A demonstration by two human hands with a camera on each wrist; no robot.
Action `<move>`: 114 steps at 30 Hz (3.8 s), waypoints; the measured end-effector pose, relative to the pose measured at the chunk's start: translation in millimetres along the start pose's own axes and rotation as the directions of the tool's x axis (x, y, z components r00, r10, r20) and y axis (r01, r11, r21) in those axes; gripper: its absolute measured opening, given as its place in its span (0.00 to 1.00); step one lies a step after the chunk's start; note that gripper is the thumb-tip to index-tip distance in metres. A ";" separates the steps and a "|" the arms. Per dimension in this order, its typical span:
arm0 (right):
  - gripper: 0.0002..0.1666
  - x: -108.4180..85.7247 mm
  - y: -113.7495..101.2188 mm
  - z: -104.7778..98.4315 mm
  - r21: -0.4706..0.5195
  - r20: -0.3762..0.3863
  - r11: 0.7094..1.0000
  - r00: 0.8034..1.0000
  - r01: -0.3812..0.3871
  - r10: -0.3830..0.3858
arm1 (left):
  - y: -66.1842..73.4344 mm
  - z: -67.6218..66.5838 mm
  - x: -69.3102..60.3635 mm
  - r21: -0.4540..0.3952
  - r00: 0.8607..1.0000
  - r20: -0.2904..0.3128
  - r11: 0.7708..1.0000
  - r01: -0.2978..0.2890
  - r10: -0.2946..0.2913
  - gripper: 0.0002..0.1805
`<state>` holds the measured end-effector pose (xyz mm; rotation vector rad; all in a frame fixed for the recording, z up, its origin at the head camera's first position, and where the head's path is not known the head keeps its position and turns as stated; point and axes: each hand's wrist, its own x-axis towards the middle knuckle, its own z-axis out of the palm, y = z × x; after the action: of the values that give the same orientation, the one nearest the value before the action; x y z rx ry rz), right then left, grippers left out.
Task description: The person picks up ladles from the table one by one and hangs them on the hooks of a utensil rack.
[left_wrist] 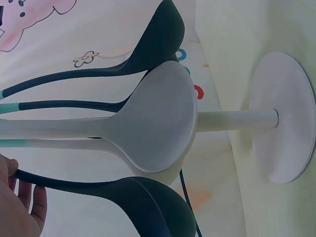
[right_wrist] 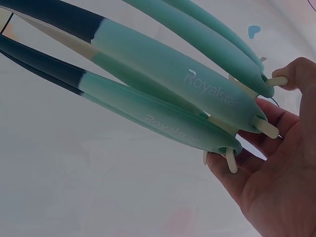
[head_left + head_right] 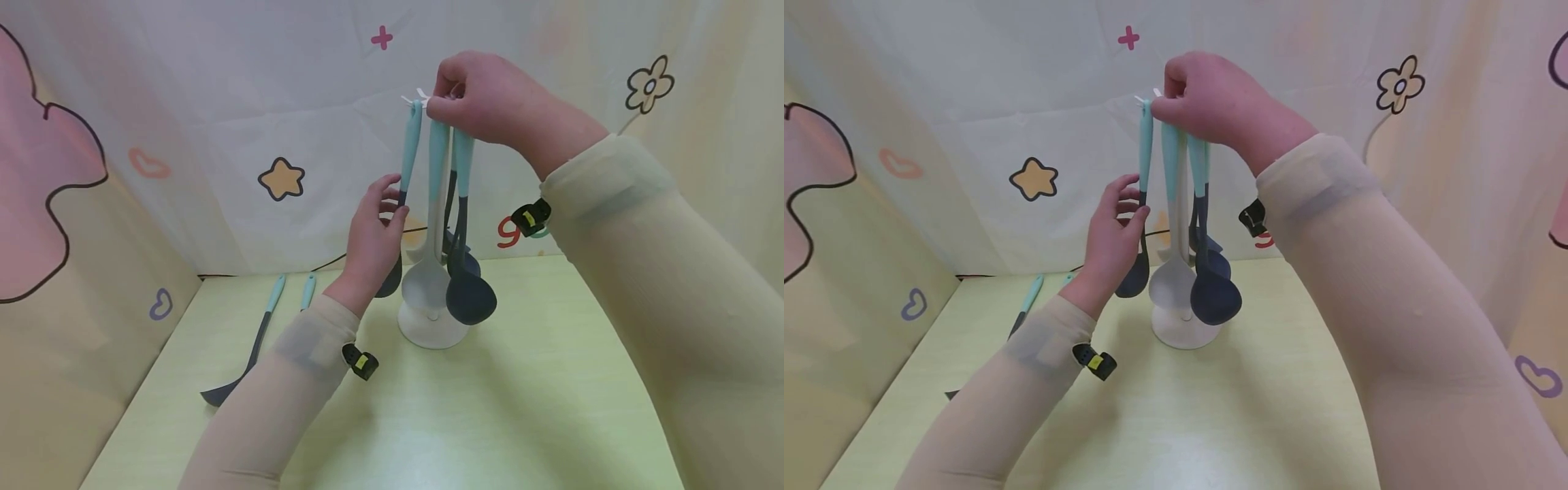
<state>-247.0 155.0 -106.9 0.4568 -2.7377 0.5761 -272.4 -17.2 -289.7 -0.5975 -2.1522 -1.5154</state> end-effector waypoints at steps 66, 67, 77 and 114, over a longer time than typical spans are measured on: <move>0.31 -1.3 -15.6 13.6 -0.282 -0.062 0.959 0.998 -0.028 0.011 | -7.6 -0.1 -6.6 -0.021 0.996 0.034 0.996 0.086 -0.085 0.19; 0.31 -1.6 -15.4 13.5 -0.282 -0.062 0.959 0.998 -0.027 0.010 | -8.5 -0.9 -6.3 -0.021 0.996 0.036 0.996 0.087 -0.086 0.19; 0.30 -1.4 -15.6 14.2 -0.285 -0.058 0.958 0.998 -0.024 0.008 | -24.1 -22.5 -7.7 0.076 0.991 0.068 0.991 0.111 -0.116 0.21; 0.28 -0.7 -14.6 14.7 -0.303 -0.042 0.953 0.999 -0.017 0.004 | -135.9 -109.2 -18.0 0.567 0.646 0.166 0.608 0.556 -0.745 0.27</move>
<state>-244.4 136.1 -115.1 0.3502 -2.7246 0.1575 -324.6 -164.0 -369.9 0.1522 -3.1719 -1.1232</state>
